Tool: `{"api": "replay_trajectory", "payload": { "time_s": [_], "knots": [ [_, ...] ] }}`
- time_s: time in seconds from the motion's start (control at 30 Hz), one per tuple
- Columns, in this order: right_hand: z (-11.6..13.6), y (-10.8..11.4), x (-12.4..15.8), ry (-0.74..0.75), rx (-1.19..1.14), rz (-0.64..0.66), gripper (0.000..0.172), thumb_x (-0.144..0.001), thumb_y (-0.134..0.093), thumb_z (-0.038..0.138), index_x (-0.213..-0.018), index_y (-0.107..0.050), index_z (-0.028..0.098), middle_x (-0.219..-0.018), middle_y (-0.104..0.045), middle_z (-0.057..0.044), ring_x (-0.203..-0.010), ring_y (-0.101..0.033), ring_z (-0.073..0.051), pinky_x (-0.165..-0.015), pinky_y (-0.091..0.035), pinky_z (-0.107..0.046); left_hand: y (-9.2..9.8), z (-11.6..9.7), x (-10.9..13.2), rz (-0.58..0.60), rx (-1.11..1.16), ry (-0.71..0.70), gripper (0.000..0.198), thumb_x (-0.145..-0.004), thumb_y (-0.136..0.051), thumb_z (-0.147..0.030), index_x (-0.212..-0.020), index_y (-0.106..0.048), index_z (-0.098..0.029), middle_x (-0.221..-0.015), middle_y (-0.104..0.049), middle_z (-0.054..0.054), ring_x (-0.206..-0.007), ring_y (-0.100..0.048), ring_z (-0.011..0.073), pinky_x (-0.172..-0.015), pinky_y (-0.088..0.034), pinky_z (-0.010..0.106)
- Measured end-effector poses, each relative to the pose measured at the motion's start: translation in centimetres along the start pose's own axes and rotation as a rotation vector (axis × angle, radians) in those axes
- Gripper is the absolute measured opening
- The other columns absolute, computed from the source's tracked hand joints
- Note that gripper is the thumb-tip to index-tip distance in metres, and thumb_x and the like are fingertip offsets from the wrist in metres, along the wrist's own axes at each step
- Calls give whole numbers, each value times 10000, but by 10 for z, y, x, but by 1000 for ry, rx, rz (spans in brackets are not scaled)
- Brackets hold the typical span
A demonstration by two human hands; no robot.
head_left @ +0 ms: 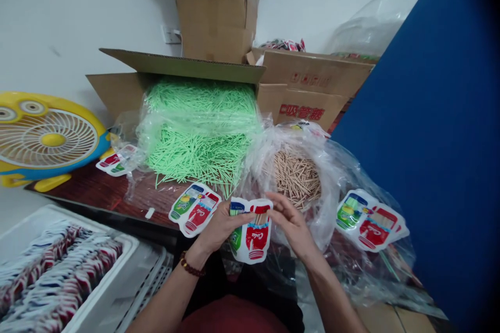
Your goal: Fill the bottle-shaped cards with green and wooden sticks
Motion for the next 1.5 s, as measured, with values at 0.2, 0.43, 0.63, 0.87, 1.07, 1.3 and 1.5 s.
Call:
{"api": "replay_trajectory", "payload": {
  "time_s": [0.2, 0.43, 0.63, 0.87, 1.07, 1.3, 1.5],
  "knots": [
    [-31, -20, 7, -234, -258, 27, 366, -656, -788, 259, -996, -663, 206, -903, -731, -10, -778, -679, -178, -760, -532, -323, 10, 4, 0, -57, 42, 6, 169, -694, -771, -236, -787, -693, -117, -724, -721, 14, -612, -646, 137, -593, -504, 229],
    [-26, -20, -3, -222, -230, 13, 325, -625, -805, 244, -924, -687, 198, -832, -739, 1, -686, -672, -156, -686, -535, -288, 19, 6, 2, -104, 105, 69, 340, -597, -823, -174, -893, -664, -123, -761, -730, 26, -619, -669, 163, -588, -548, 267],
    [-22, -24, -2, -223, -218, 9, 407, -633, -801, 253, -1012, -661, 206, -894, -736, -9, -761, -679, -180, -746, -528, -314, 18, -1, 0, -88, 84, 49, 324, -589, -827, -198, -864, -672, -126, -719, -723, 20, -597, -661, 154, -581, -538, 247],
    [-20, -21, -1, -205, -183, -27, 375, -620, -809, 295, -952, -666, 197, -882, -729, -11, -750, -675, -196, -733, -535, -334, 14, -6, 0, -72, -1, 31, 263, -611, -814, -236, -810, -693, -114, -703, -717, 32, -597, -657, 166, -592, -533, 262],
    [-12, -14, -3, -113, -131, -7, 288, -673, -769, 303, -933, -692, 203, -853, -728, -4, -762, -663, -185, -735, -524, -308, 3, -15, 0, -28, -85, 12, 212, -669, -768, -295, -774, -711, -120, -675, -698, 19, -594, -632, 165, -588, -499, 260],
    [1, -1, 5, 13, 37, -48, 211, -729, -732, 279, -931, -697, 225, -894, -701, 6, -837, -629, -175, -775, -491, -280, -2, -30, 6, -132, -534, -337, 176, -734, -720, -325, -689, -646, -171, -616, -578, -31, -614, -528, 133, -587, -407, 215],
    [3, 14, 14, 46, 61, -127, 142, -738, -721, 308, -828, -724, 198, -770, -687, 13, -737, -611, -153, -711, -476, -252, -11, -35, 8, -169, -766, -540, 184, -747, -695, -344, -671, -604, -203, -663, -575, 0, -690, -532, 175, -671, -429, 252]
  ]
}}
Point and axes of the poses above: each hand's wrist, its own x-axis away from the middle knuckle, its own y-axis out of the back of the hand, z = x × y, the point moved 6 cm from there along -x, towards the middle knuckle
